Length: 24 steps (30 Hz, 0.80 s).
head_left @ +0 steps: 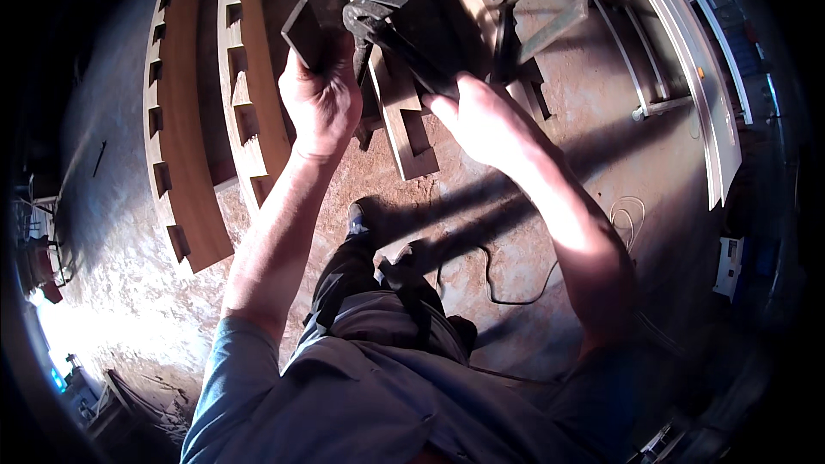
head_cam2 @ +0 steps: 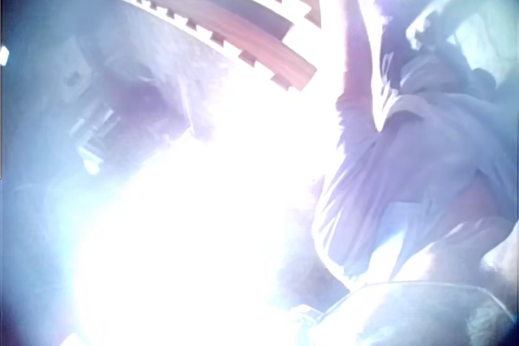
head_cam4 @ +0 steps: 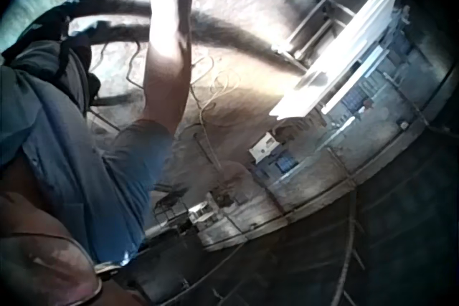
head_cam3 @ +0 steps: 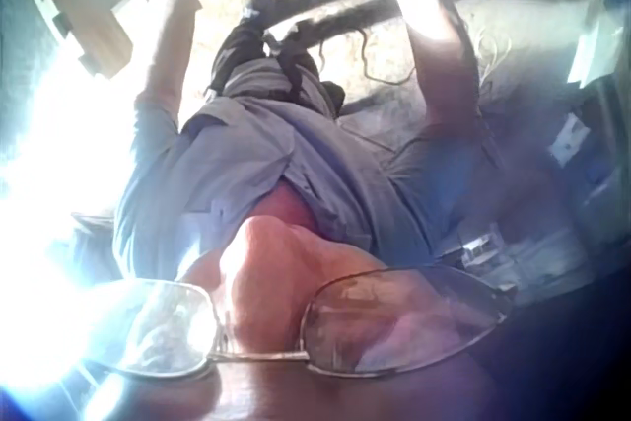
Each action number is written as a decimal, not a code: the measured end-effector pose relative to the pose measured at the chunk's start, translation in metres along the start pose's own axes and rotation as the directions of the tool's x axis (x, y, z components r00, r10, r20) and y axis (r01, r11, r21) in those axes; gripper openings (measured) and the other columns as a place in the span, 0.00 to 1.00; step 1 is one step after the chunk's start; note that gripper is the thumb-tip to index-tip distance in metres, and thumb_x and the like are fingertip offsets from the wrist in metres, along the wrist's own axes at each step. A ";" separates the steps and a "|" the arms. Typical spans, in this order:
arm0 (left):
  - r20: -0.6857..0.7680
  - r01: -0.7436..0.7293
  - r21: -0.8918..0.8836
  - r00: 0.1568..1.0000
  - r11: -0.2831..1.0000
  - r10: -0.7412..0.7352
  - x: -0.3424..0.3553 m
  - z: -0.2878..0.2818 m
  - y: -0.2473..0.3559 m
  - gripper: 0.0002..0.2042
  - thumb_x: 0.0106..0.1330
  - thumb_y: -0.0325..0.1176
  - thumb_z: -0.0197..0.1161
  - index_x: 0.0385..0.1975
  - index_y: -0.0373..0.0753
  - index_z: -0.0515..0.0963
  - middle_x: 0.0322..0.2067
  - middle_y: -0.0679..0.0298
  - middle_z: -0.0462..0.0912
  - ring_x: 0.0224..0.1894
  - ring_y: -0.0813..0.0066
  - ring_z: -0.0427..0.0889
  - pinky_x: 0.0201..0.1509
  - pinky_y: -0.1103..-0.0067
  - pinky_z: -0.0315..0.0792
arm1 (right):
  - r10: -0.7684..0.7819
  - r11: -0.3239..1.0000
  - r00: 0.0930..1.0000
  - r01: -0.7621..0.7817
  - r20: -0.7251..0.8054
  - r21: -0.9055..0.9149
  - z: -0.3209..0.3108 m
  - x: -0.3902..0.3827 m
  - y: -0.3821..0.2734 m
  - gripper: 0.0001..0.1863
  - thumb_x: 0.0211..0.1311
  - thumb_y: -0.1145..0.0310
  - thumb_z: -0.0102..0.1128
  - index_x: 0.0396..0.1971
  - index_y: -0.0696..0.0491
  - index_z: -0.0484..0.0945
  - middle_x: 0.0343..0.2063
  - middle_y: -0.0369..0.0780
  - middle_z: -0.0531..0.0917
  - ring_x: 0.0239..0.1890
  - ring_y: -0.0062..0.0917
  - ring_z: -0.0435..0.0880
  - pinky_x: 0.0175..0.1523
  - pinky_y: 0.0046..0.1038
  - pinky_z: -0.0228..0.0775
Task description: The person uses a hammer and a pry tool to separate wooden components on a floor, then picks up and positions a woodworking router on a workbench.
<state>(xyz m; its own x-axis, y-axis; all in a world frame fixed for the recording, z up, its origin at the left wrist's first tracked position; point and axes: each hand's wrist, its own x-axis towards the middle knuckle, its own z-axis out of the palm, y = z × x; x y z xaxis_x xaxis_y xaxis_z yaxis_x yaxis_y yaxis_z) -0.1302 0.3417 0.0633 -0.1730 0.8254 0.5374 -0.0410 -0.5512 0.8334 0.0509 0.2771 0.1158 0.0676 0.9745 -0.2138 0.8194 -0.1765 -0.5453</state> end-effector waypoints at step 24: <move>-0.014 0.041 -0.056 0.999 0.998 -0.042 0.000 0.004 0.006 0.04 0.65 0.24 0.62 0.37 0.37 0.78 0.32 0.68 0.82 0.36 0.83 0.77 0.43 0.83 0.71 | -0.045 0.999 0.997 0.045 0.060 -0.002 -0.008 -0.012 -0.003 0.16 0.65 0.60 0.60 0.28 0.57 0.69 0.13 0.36 0.71 0.13 0.19 0.67 0.16 0.25 0.60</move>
<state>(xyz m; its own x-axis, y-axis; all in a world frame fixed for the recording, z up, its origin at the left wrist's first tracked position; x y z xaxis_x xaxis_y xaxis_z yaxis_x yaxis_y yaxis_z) -0.1263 0.3384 0.0687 -0.1849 0.8462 0.4998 -0.1029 -0.5224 0.8465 0.0522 0.2671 0.1265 -0.0036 0.9713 -0.2378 0.8225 -0.1323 -0.5531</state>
